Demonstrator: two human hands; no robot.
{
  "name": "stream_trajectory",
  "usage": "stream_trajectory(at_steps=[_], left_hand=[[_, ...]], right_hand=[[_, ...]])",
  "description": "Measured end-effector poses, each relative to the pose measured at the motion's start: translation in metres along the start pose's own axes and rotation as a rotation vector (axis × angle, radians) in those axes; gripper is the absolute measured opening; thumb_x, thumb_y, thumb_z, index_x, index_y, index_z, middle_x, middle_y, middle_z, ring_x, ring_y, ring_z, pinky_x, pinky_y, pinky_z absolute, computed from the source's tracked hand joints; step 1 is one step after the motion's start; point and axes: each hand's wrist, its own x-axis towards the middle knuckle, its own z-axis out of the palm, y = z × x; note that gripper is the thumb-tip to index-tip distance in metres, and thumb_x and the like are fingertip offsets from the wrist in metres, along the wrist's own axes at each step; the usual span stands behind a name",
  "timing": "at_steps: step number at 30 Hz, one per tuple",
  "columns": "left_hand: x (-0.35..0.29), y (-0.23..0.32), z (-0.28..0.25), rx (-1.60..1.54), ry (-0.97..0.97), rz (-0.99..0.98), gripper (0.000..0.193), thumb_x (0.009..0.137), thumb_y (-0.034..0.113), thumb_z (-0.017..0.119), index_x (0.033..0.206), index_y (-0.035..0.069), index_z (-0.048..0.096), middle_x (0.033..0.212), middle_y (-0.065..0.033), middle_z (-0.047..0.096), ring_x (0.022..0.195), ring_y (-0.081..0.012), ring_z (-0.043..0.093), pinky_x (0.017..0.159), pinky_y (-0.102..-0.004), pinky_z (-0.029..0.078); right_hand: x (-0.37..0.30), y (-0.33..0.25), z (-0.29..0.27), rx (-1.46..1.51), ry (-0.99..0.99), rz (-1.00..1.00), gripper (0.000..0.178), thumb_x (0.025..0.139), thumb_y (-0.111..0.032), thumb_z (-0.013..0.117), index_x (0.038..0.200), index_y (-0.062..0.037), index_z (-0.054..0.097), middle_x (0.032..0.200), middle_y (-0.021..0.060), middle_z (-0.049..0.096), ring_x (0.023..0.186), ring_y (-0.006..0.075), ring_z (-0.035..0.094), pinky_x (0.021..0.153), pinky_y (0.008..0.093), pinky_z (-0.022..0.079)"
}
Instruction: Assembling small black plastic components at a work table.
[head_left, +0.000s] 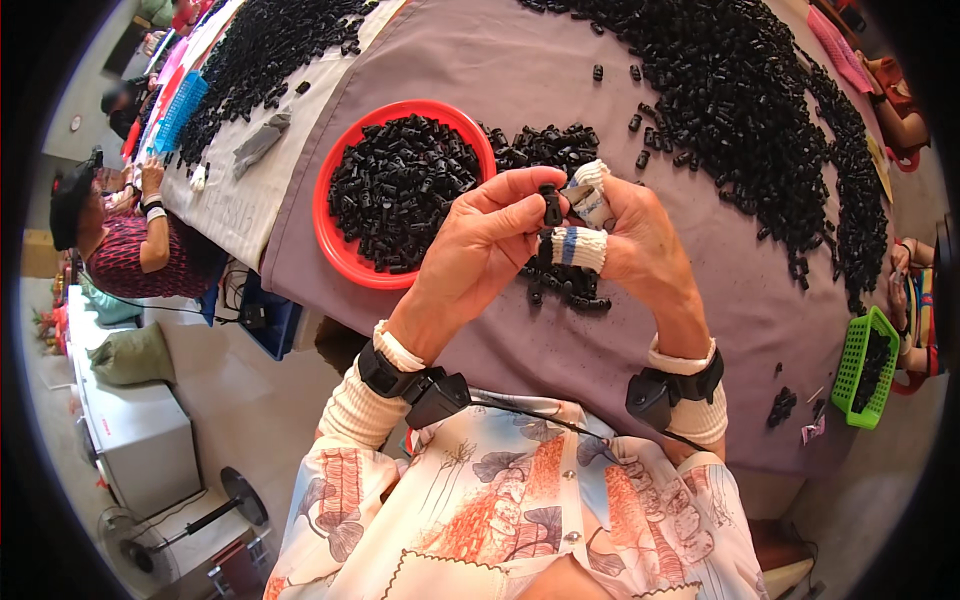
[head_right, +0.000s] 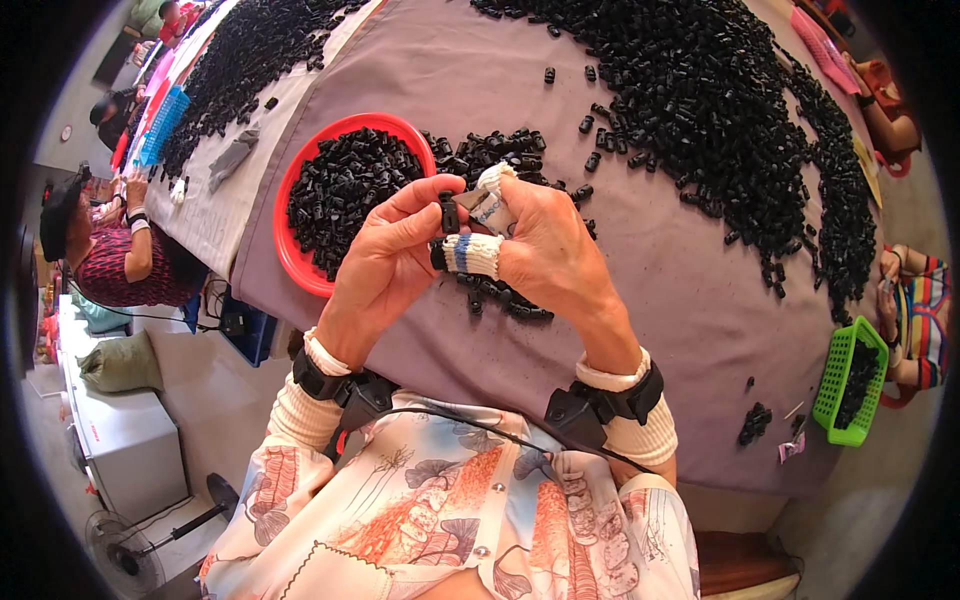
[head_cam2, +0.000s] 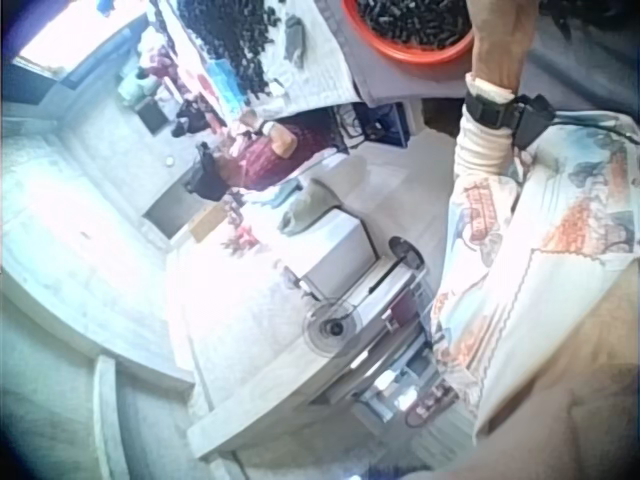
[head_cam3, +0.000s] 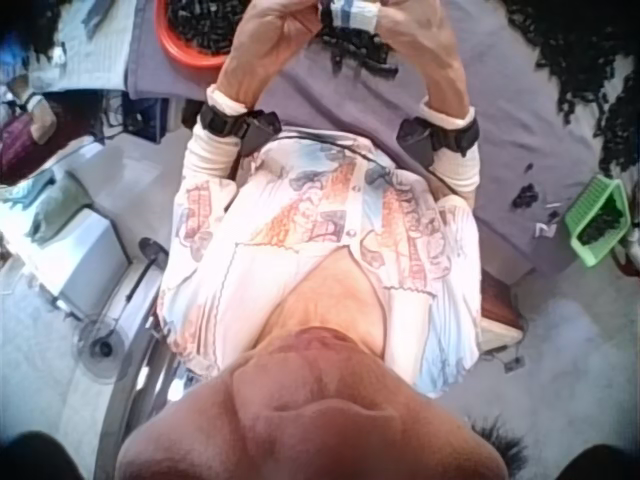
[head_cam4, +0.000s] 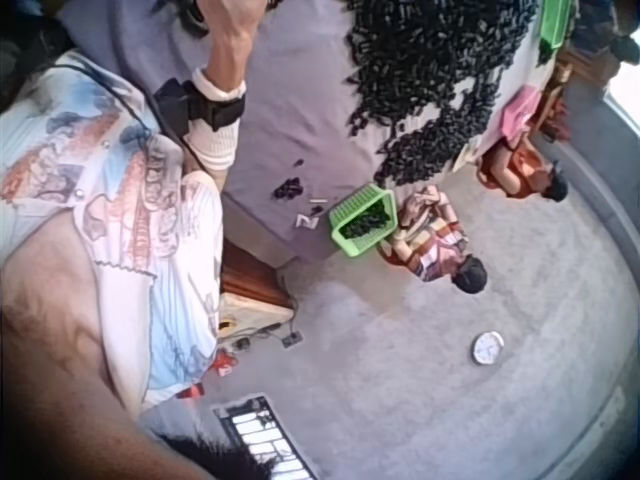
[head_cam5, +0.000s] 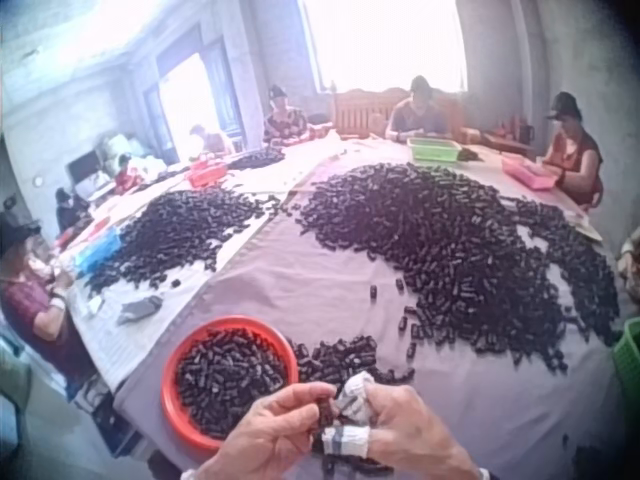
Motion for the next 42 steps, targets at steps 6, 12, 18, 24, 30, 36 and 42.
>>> stream_trajectory(at_steps=[6, 12, 18, 24, 30, 36, 42], left_hand=[[0.0, -0.003, -0.002, -0.005, -0.027, -0.006, 0.026, 0.089, 0.004, 0.052, 0.114, -0.001, 0.054, 0.099, -0.0095, 0.062, 0.09, -0.014, 0.06, 0.079, -0.0285, 0.051], [0.001, -0.005, 0.0, 0.019, 0.0, 0.006, 0.028, 0.089, 0.007, 0.053, 0.116, 0.0, 0.053, 0.101, -0.0108, 0.063, 0.09, -0.0172, 0.063, 0.081, -0.0305, 0.051], [-0.001, -0.004, 0.002, 0.064, 0.004, -0.013, 0.025, 0.089, 0.005, 0.053, 0.113, -0.003, 0.055, 0.101, -0.0078, 0.062, 0.087, -0.0118, 0.059, 0.076, -0.0258, 0.05], [-0.002, -0.007, 0.0, 0.124, 0.029, -0.002, 0.025, 0.09, 0.008, 0.053, 0.113, -0.002, 0.055, 0.099, -0.0092, 0.062, 0.088, -0.0135, 0.062, 0.079, -0.0286, 0.051], [-0.001, -0.007, 0.004, 0.112, 0.074, -0.022, 0.022, 0.088, 0.006, 0.055, 0.108, -0.003, 0.058, 0.098, -0.0083, 0.062, 0.084, -0.0122, 0.06, 0.072, -0.0253, 0.051], [-0.001, -0.008, 0.004, 0.124, 0.081, -0.028, 0.021, 0.088, 0.005, 0.056, 0.107, -0.003, 0.058, 0.096, -0.009, 0.063, 0.083, -0.0134, 0.061, 0.072, -0.0262, 0.052], [-0.001, -0.012, 0.002, 0.172, 0.087, -0.032, 0.02, 0.087, 0.005, 0.056, 0.106, -0.003, 0.059, 0.095, -0.0087, 0.063, 0.083, -0.0129, 0.061, 0.072, -0.0262, 0.052]], right_hand=[[0.001, -0.001, -0.004, -0.047, -0.057, 0.008, 0.034, 0.063, -0.026, 0.074, 0.079, 0.0002, 0.059, 0.06, 0.0053, 0.052, 0.054, 0.0129, 0.046, 0.052, 0.0284, 0.039], [0.0, -0.002, -0.006, -0.03, -0.086, 0.03, 0.035, 0.064, -0.029, 0.074, 0.077, -0.0001, 0.058, 0.059, 0.0057, 0.051, 0.053, 0.0136, 0.047, 0.051, 0.0292, 0.039], [0.0, 0.003, -0.007, -0.019, -0.117, -0.012, 0.036, 0.065, -0.03, 0.074, 0.078, 0.0001, 0.058, 0.058, 0.006, 0.05, 0.053, 0.0147, 0.046, 0.051, 0.0296, 0.039], [-0.001, 0.005, -0.005, -0.021, -0.125, -0.052, 0.036, 0.067, -0.029, 0.073, 0.077, 0.0008, 0.056, 0.058, 0.0067, 0.049, 0.053, 0.0158, 0.044, 0.052, 0.0306, 0.038], [-0.002, 0.006, -0.006, -0.083, -0.152, -0.092, 0.036, 0.07, -0.028, 0.072, 0.077, 0.0017, 0.054, 0.058, 0.0093, 0.047, 0.053, 0.0176, 0.042, 0.052, 0.0319, 0.038], [-0.004, 0.008, -0.007, -0.089, -0.185, -0.074, 0.032, 0.072, -0.025, 0.07, 0.078, 0.0022, 0.055, 0.059, 0.01, 0.047, 0.052, 0.0179, 0.043, 0.052, 0.032, 0.039], [-0.008, 0.012, -0.008, -0.049, -0.206, -0.059, 0.027, 0.073, -0.021, 0.067, 0.077, 0.0025, 0.055, 0.059, 0.0089, 0.048, 0.053, 0.0152, 0.044, 0.052, 0.0316, 0.039]])
